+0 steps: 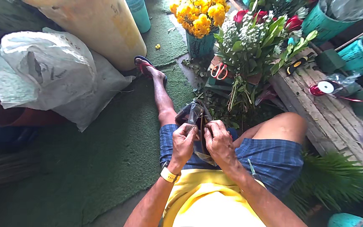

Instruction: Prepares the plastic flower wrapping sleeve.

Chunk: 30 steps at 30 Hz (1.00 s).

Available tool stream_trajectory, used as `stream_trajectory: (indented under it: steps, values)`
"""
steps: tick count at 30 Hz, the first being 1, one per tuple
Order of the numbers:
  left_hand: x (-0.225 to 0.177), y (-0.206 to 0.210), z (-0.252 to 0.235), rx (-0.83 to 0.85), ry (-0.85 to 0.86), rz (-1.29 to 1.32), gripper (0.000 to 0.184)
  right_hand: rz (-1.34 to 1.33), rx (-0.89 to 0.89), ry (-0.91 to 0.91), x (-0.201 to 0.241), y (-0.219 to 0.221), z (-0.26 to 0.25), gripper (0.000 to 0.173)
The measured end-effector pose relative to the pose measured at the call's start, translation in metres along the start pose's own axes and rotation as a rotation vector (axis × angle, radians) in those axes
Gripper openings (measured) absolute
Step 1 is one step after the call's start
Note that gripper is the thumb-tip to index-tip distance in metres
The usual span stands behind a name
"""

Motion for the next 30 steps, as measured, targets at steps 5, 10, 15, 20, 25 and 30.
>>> stream_trajectory:
  steps: [5,10,15,20,25,30]
  values:
    - [0.007,0.004,-0.005,0.036,-0.068,-0.152,0.016,-0.203,0.010,-0.034,-0.002,0.004,0.002,0.021]
    - [0.005,0.004,-0.002,0.007,0.019,-0.179,0.015,-0.013,0.084,-0.038,0.003,0.001,0.006,0.026]
    - [0.000,0.004,0.001,-0.016,0.043,-0.176,0.016,0.128,0.207,0.059,0.003,-0.002,0.004,0.028]
    - [0.000,-0.001,0.003,-0.025,0.049,-0.176,0.014,-0.062,0.212,0.144,-0.020,-0.005,0.000,0.033]
    - [-0.005,0.000,0.002,-0.052,0.030,-0.313,0.026,-0.126,0.217,0.148,-0.022,0.000,0.002,0.034]
    - [-0.006,-0.007,-0.007,0.034,0.050,-0.160,0.011,-0.397,0.106,0.170,-0.031,-0.005,0.001,0.035]
Point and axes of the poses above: each hand's wrist, its own z-axis away from the middle knuckle, its own y-axis out of the palm, x = y × z, the point moved 9 cm from there along -z, towards the middle knuckle, and after that the axes turned 10 degrees about -y, right-handed, at the moved point
